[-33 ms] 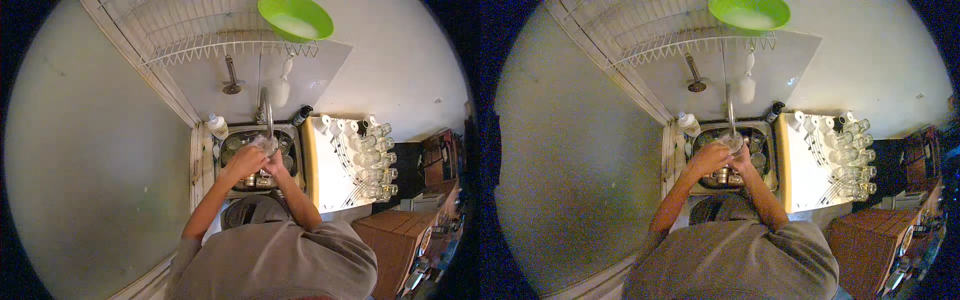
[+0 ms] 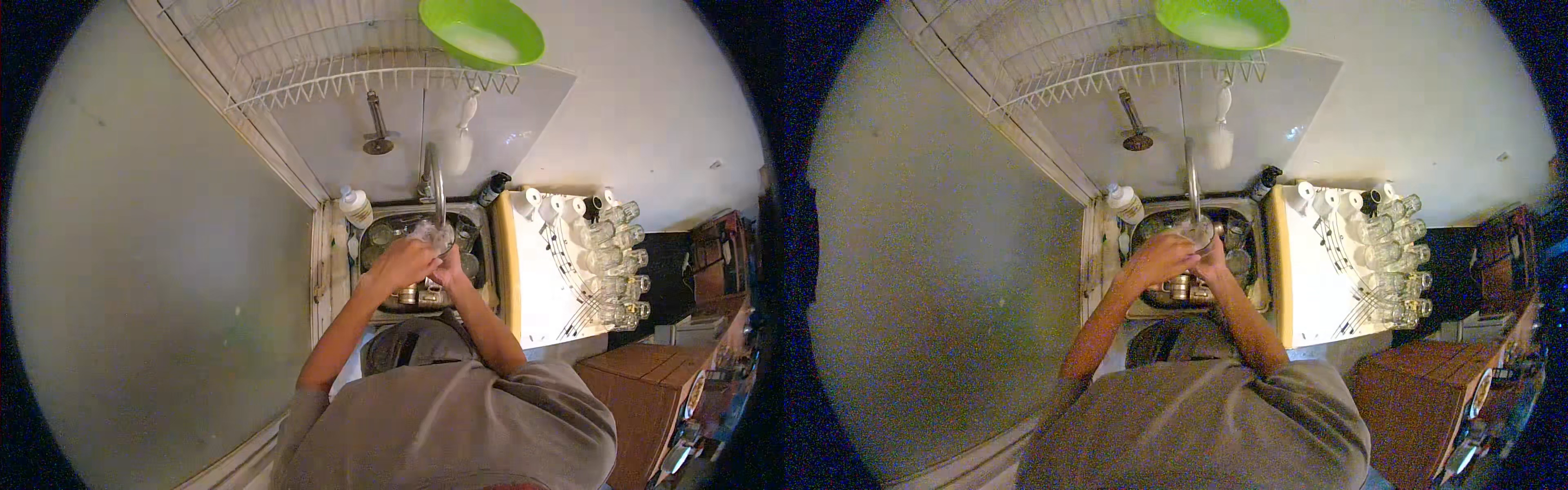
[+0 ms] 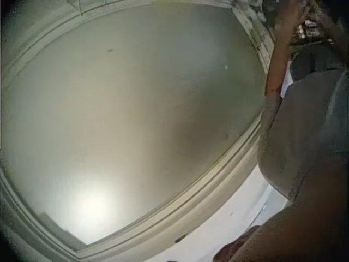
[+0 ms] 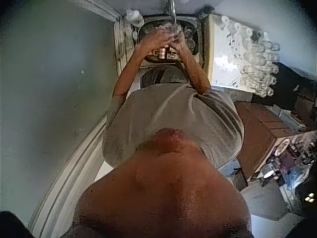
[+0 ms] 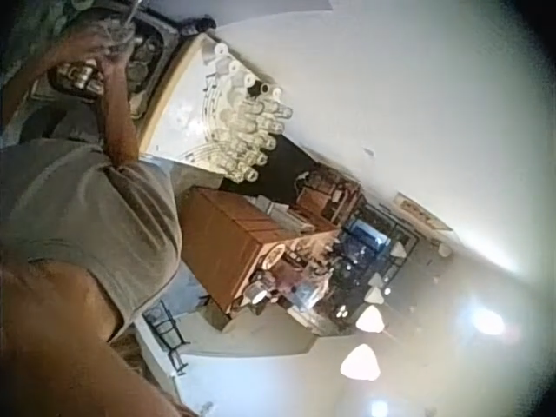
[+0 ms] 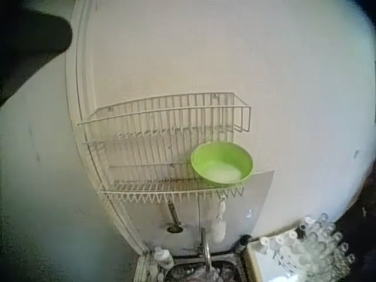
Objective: Washing a glass jar with soap and a sponge in a kitchen sink.
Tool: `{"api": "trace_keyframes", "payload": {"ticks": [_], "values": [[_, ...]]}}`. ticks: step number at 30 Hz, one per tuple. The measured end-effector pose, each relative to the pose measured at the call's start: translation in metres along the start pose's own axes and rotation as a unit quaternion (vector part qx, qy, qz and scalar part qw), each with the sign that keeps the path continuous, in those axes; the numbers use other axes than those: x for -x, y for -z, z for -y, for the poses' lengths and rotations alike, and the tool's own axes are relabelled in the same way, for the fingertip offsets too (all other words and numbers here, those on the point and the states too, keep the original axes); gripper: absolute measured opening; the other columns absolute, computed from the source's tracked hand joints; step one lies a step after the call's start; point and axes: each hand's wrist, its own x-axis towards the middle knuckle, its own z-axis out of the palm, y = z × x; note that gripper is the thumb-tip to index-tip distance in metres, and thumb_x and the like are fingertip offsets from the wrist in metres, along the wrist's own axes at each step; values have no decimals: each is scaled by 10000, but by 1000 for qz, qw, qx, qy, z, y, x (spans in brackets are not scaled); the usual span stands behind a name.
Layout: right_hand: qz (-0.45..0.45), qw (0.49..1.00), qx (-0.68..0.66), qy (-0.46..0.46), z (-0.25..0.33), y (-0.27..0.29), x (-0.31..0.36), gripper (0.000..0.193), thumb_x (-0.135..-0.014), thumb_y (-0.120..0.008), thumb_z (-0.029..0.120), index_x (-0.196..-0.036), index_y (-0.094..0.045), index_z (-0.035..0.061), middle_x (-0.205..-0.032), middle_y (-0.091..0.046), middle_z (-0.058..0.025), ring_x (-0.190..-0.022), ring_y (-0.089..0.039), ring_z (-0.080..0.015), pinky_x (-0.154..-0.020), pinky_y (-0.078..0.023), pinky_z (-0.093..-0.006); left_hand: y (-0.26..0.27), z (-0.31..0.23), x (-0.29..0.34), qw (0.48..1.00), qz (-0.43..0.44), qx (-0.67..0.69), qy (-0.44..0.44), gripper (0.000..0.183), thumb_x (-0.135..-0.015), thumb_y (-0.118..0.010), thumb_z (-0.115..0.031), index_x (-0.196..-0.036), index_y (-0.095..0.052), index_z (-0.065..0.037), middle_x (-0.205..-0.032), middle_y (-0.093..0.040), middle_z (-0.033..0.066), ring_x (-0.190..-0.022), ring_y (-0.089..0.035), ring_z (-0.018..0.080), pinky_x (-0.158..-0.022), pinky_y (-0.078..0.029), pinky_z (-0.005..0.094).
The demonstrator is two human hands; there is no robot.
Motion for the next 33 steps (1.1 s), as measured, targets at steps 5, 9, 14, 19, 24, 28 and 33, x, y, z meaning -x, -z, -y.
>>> {"api": "trace_keyframes", "payload": {"ticks": [5, 9, 14, 19, 24, 28, 33], "values": [[113, 991, -67, 10, 3, 30, -14, 445, -922, -412, 411, -1137, -553, 47, -1152, -579, -157, -1046, -562, -309, -927, -455, -459, -2, -4, -25, 982, -153, -35, -110, 259, -820, -553, -266, -874, -617, -21, -824, -640, 182, -765, -619, 355, -723, -487, 460], [115, 992, -36, 38, -16, 22, -9, 482, -908, -422, 452, -1162, -544, 61, -1146, -585, -144, -1058, -557, -295, -929, -450, -464, 1, -1, -37, 997, -36, -54, -36, 304, -816, -552, -311, -868, -615, -19, -746, -632, 194, -751, -618, 368, -711, -485, 468], [-55, 987, -148, 25, -36, 0, 4, 571, -844, -459, 564, -1177, -522, 105, -1205, -553, -116, -1066, -549, -264, -889, -464, -503, -1, 0, -54, 991, -1, -70, 111, 523, -811, -529, -517, -737, -617, -7, -768, -645, 194, -700, -625, 396, -659, -497, 488], [-48, 985, 116, 115, -33, 53, -17, 541, -813, -510, 575, -1158, -519, 158, -1122, -573, -74, -1039, -558, -241, -882, -483, -414, 15, -7, -76, 950, 159, 110, 244, 780, -822, -353, -709, -1046, -593, -1, -1003, -592, 276, -992, -565, 406, -882, -433, 455], [-67, 993, 31, 94, -38, 75, -13, 501, -804, -618, 300, -1212, -389, 120, -1144, -535, -99, -1046, -550, -235, -871, -488, -394, 4, -1, -71, 915, 257, 200, 236, 989, -792, -166, -802, -1276, -489, -1, -1313, -448, 269, -1275, -392, 365, -1072, -279, 407], [-98, 978, 107, 147, -51, 83, -27, 368, -824, -551, 431, -992, -592, 106, -1000, -631, -71, -929, -618, -251, -823, -522, -402, -60, 50, -66, 904, 173, 288, 264, 1126, -685, -59, -889, -1263, -523, -42, -1322, -470, 215, -1271, -405, 342, -1063, -284, 402], [-112, 969, 55, 213, -38, 129, -33, 364, -816, -545, 416, -1005, -589, 108, -1023, -632, -72, -949, -611, -252, -858, -505, -416, -60, 30, -93, 913, 188, 258, 253, 1081, -692, -139, -888, -1044, -655, -6, -1153, -582, 248, -1156, -508, 381, -990, -374, 423]]}}
